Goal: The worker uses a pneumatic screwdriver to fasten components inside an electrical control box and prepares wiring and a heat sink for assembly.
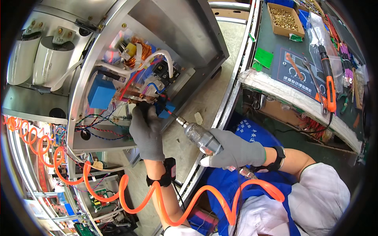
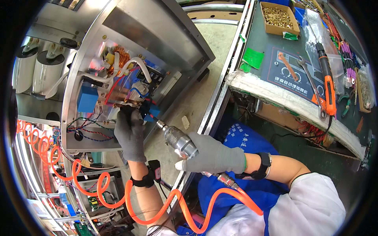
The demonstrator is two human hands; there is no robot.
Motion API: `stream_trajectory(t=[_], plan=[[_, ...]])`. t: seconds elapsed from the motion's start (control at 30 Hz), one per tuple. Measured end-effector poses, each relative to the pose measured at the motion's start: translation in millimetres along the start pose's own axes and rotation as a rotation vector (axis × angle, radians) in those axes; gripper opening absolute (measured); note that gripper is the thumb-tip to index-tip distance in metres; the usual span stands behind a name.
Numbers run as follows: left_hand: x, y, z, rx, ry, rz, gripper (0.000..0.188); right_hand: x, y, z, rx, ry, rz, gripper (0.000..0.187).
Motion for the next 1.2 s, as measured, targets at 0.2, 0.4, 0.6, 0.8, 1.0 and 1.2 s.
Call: stream_trajectory(t=[0.2, 0.4, 0.6, 0.8, 1.0, 1.2], plan=[[3.9, 4.8, -3.7, 0.219, 0.145, -0.119, 0.014, 16.9, 7.2, 0.0, 0.105, -0.014, -0.116, 0.051], [6.1, 1.9, -3.8, 0.159, 0.122, -0.13, 0.014, 13.3, 9.9, -2.6, 0.063, 0.037, -0.04, 0.053], [7.4, 14.6, -5.2, 0.104, 0.094, -0.137, 0.018, 6.5, 3.2, -5.3, -0.097, 0.081, 0.076, 0.051], [9.9, 26.3, -8.6, 0.131, 0.099, -0.207, 0.018, 5.7, 5.2, -1.9, 0.038, -0.015, -0.039, 0.047], [14.9, 21.9, -14.5, 0.075, 0.06, -0.18, 0.019, 2.9, 4.0, -5.3, 0.042, -0.012, -0.063, 0.049], [14.9, 28.9, -15.0, 0.176, 0.082, -0.198, 0.02, 0.7, 8.7, -7.3, 0.043, 0.01, -0.044, 0.051]])
Point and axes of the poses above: each hand's wrist, its own z-axis away from the middle knuckle, its own x-axis out of the palm, y = z × x, the point moved 6 cm from there along -z, towards the middle knuckle
